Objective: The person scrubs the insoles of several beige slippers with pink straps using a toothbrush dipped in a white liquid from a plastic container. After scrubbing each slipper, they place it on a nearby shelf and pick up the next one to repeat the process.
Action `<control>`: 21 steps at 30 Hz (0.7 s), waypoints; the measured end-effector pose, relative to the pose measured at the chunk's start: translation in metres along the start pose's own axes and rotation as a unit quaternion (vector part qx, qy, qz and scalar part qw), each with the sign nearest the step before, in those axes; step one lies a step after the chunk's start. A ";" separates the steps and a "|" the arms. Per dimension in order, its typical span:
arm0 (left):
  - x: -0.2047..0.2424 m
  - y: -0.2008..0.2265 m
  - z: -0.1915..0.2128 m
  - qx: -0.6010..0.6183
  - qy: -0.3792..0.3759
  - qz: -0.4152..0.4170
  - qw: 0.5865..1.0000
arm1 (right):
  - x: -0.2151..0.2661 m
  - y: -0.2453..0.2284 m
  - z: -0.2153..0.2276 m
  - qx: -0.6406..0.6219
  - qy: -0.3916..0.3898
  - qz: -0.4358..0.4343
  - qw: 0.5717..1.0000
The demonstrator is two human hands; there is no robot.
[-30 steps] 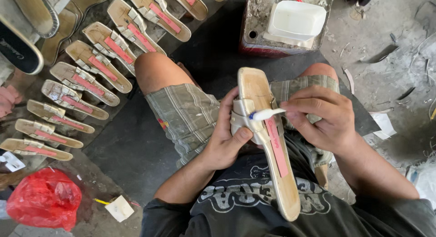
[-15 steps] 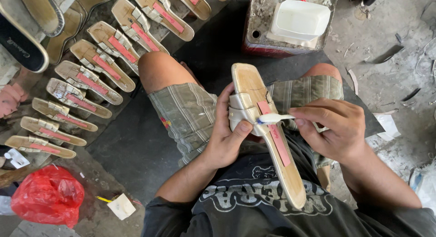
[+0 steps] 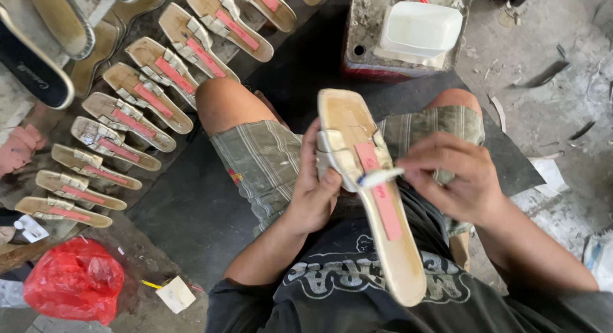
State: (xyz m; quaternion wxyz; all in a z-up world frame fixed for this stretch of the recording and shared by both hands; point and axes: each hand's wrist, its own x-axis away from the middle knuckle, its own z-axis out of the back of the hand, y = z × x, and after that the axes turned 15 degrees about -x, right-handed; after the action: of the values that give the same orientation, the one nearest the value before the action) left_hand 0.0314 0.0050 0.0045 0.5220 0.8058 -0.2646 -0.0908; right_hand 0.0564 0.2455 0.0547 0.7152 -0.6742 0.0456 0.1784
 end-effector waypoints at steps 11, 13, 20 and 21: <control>-0.010 -0.028 0.022 0.068 -0.047 0.004 0.997 | -0.013 -0.005 -0.007 0.263 0.068 -0.038 0.961; -0.014 -0.024 0.029 0.108 -0.004 0.007 0.994 | -0.011 -0.015 -0.010 0.224 0.028 -0.044 0.973; -0.019 -0.028 0.039 0.101 -0.066 0.067 0.990 | -0.003 0.009 -0.005 0.311 0.031 -0.055 0.948; -0.018 -0.030 0.040 0.094 -0.092 0.084 0.988 | -0.007 0.024 0.001 0.356 0.055 -0.055 0.931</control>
State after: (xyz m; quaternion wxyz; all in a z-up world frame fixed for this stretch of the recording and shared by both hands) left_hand 0.0090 -0.0075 -0.0425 0.4228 0.8144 -0.3859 -0.0950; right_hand 0.0421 0.2458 0.0346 0.9134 -0.3856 0.1078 0.0737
